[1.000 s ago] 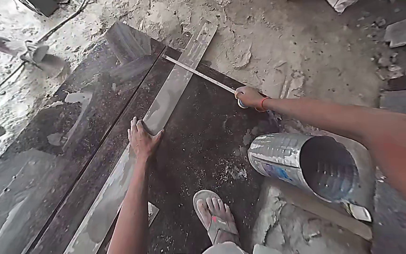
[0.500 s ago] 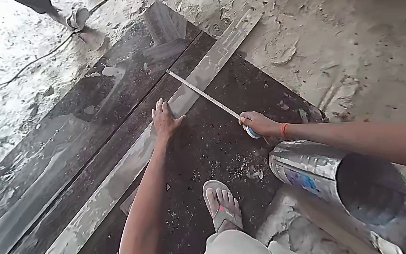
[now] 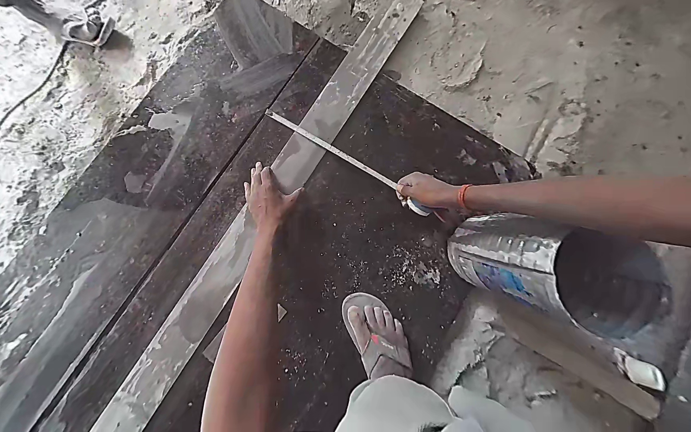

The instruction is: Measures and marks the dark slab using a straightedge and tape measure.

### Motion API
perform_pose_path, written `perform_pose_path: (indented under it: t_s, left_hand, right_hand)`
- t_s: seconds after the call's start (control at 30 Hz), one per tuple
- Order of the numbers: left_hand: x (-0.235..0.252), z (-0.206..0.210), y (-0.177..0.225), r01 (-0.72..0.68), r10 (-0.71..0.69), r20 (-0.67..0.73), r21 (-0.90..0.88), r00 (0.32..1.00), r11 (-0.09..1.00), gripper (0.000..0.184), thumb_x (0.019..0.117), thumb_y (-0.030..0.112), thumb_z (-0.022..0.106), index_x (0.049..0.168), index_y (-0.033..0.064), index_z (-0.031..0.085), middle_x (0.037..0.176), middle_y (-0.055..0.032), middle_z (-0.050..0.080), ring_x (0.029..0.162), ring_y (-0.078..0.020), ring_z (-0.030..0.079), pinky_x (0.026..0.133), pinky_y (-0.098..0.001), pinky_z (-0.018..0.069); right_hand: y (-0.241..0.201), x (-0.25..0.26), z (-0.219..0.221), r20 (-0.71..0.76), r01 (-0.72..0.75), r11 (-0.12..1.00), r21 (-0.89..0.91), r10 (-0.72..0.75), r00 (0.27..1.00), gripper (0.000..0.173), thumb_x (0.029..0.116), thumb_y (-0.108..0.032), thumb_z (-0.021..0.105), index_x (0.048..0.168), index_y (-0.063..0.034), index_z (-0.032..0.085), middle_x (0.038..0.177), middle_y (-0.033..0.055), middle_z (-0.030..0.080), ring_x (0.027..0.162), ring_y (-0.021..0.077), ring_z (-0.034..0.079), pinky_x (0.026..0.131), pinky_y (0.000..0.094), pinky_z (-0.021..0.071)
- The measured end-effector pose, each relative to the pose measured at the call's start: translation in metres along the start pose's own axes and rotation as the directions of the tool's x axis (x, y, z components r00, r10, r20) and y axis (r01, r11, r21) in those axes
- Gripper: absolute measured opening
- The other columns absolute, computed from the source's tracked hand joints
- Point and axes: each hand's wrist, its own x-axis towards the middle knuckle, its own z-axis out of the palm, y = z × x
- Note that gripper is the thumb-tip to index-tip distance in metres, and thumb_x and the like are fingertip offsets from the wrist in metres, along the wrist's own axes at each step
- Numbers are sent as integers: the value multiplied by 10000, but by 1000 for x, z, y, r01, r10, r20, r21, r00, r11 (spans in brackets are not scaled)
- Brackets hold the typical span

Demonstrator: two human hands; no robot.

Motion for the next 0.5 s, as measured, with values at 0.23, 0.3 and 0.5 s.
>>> perform_pose_path:
  t_s: [0.23,0.3,0.5]
  left_hand:
    - [1,1,-1,-7,7,1,-9,1000,1000,1008,664,739,768,1397,79,558,1613,-124,402,1508,-291,355,1217,-570,268]
    - [-1,0,-1,-8,8,-1,-19,1000,1000,998,664,730,773,1392,80,563,1606,-124,411,1505,-290,359,1218,-567,270]
    - [1,-2,3,-1,1,-15,9,1000,1000,934,648,702,793,1299,60,600,1583,-137,436,1483,-311,391,1194,-586,303]
  right_hand:
    - [4,2,4,-52,34,997,-66,-37,998,407,1097,-210,443,797,-65,677,769,100,670,733,229,646,712,468,513]
    - [6,4,4,-55,42,995,-86,-47,997,412,1096,-216,445,792,-69,680,760,97,669,723,228,643,701,467,510]
    - [6,5,5,-68,45,993,-105,-52,996,414,1095,-216,443,792,-71,686,763,99,670,734,240,648,708,485,512]
